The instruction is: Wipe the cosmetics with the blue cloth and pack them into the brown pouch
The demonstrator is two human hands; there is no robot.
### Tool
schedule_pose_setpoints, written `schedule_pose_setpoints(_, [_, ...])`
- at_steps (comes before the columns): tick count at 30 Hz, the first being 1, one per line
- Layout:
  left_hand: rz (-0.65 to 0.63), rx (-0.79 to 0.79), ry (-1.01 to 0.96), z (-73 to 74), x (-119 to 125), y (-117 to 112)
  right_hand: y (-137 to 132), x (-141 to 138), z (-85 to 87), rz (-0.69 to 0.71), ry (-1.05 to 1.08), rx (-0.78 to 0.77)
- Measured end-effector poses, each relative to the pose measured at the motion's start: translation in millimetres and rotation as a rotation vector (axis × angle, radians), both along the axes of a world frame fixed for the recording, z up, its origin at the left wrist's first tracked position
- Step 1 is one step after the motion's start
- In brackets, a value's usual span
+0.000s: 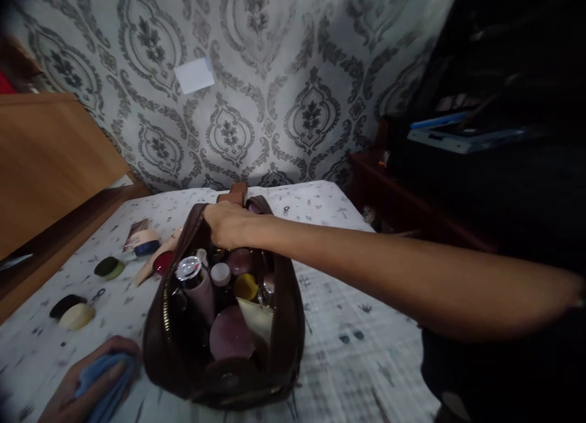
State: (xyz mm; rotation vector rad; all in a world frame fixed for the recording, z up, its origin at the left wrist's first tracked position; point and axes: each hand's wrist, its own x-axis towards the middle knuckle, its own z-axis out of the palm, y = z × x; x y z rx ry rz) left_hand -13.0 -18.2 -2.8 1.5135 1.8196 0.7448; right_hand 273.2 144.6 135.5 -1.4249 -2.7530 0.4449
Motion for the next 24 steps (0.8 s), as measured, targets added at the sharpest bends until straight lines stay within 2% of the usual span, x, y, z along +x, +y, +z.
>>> schedule_pose_setpoints(5, [-0.04, 0.026, -0.061, 0.1, 3, -2, 4, -1, -1.2, -0.007, -0.024, 0.001])
schedule_pose_setpoints(9, [-0.056, 0.044, -0.049, -1.7, 2, -2, 3, 5, 0.5, 0.0, 0.051, 0.014])
schedule_pose_setpoints(13, [-0.066, 0.054, -0.028, 0.0, 4, -2, 0, 15, 7.9, -0.078, 0.152, 0.038])
schedule_pose_setpoints(19, [-0.021, 0.042, 0.009, -2.8, 1, -3, -7, 35, 20.8, -0.155, 0.505, 0.08])
schedule_pose_setpoints(24, [-0.092, 0.024, 0.028, -5.1, -7, 2, -41, 52, 17.1, -0.131, 0.847, 0.147])
